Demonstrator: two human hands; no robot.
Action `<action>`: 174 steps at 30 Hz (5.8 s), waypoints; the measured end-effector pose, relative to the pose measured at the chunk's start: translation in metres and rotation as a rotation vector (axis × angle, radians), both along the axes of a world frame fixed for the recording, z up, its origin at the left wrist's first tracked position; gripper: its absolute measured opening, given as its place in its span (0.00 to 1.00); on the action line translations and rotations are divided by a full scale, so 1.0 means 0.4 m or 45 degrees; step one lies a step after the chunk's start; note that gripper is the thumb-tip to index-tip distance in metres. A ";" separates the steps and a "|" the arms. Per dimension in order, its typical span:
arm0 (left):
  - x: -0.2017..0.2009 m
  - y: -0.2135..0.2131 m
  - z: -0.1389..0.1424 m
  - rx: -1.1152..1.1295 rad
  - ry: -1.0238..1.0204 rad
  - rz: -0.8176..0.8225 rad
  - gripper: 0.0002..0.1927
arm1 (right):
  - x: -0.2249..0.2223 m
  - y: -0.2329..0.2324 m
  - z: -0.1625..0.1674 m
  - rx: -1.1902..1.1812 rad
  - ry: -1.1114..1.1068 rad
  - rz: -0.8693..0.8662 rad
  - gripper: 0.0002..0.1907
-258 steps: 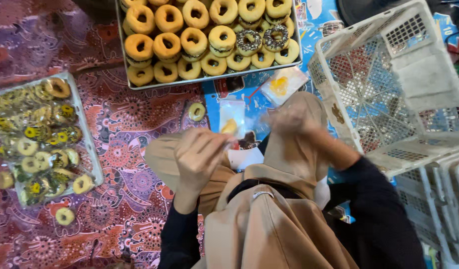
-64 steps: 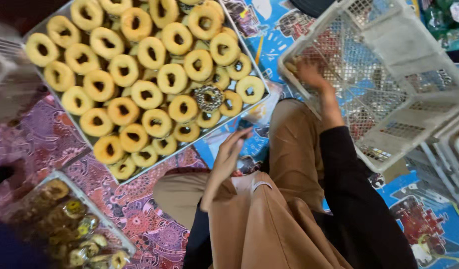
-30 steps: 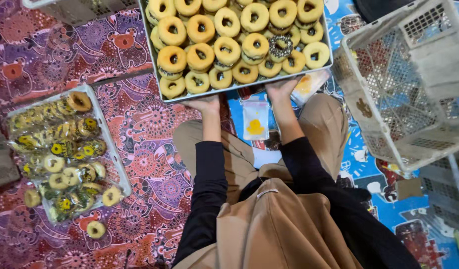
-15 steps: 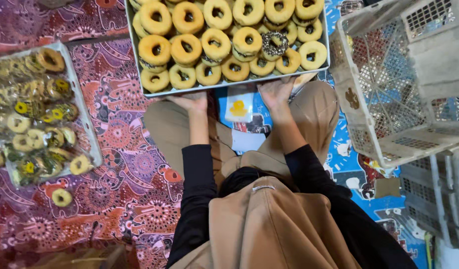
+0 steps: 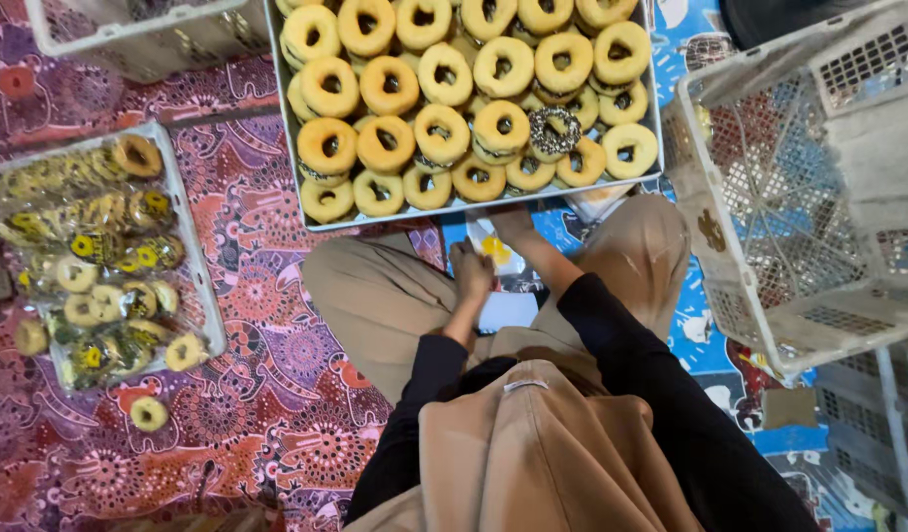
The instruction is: The person sits on the floor and packages round, donut-shaped snacks into small plastic bags. They pick up snacks from a metal tray, place them into bags, and then place the filled bags into a white plastic crate.
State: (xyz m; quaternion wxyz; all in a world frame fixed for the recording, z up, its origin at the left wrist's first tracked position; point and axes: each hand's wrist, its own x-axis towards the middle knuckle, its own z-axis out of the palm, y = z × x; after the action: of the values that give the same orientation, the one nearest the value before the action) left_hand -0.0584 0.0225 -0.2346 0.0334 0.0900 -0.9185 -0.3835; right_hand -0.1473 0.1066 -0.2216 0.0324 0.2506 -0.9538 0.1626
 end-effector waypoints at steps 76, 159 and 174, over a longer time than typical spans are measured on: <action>0.035 -0.152 0.213 1.015 0.739 -0.112 0.11 | 0.138 0.109 0.421 -0.784 -0.552 0.733 0.11; -0.182 -0.173 0.073 3.086 0.228 0.746 0.17 | 0.048 0.182 0.072 -0.649 0.429 -0.823 0.33; -0.097 -0.063 0.062 2.814 0.525 0.004 0.30 | 0.191 -0.007 0.253 -1.070 -0.315 -0.031 0.32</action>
State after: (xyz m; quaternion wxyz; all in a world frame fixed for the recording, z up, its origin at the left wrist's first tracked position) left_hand -0.0971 -0.0028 -0.2099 0.0870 0.0061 -0.0510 -0.9949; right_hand -0.0709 0.1037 -0.1206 0.0188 0.1831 -0.8043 0.5650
